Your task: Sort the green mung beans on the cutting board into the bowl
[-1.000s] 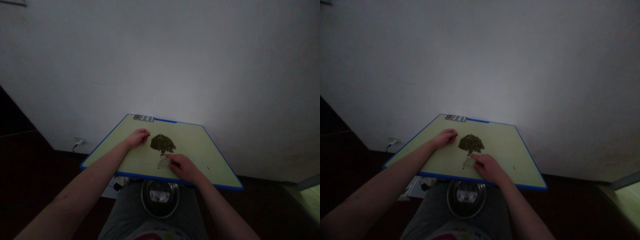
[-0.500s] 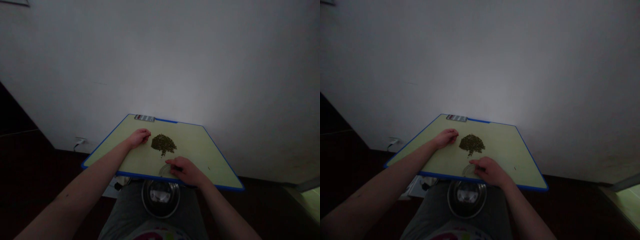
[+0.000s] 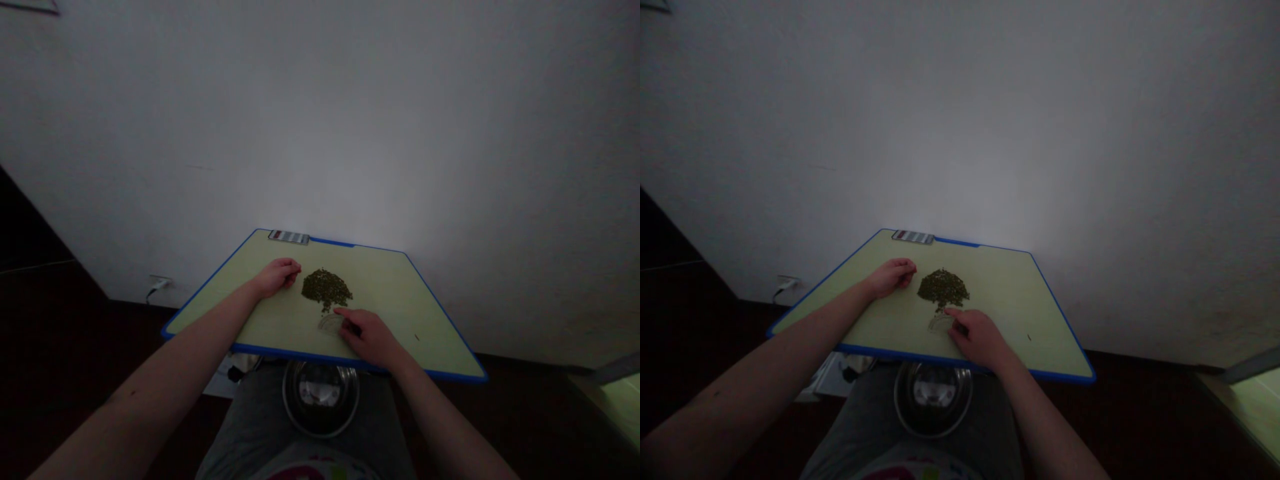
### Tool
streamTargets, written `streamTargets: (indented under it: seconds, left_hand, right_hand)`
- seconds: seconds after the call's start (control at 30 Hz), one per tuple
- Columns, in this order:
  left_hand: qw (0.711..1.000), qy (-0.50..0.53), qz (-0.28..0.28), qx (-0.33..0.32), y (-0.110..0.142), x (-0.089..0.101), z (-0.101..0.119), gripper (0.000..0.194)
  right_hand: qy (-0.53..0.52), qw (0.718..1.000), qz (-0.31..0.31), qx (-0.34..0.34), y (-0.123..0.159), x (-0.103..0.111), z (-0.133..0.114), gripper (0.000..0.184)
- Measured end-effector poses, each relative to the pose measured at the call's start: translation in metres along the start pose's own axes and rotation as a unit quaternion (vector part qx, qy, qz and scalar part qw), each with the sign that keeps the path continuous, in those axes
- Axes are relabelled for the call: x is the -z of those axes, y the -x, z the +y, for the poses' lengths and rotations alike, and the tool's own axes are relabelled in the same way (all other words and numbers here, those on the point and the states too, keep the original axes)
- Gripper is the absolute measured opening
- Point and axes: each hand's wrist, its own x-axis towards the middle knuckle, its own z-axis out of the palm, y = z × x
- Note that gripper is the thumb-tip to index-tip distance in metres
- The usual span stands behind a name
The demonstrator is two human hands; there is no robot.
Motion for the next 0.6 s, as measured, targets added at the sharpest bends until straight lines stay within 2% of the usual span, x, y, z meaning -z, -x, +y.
streamTargets:
  seconds: [0.27,0.6]
  left_hand:
    - [1.0,0.005,0.013,0.013,0.0005,-0.001,0.0018,0.017]
    - [1.0,-0.019,0.0,-0.016,-0.0003,0.0016,-0.0018,0.017]
  right_hand:
    - [0.079,0.995,0.049,-0.038,-0.0041,-0.0049,0.0022,0.042]
    - [0.063,0.983,0.116,-0.126,-0.0016,-0.0057,0.0078,0.041]
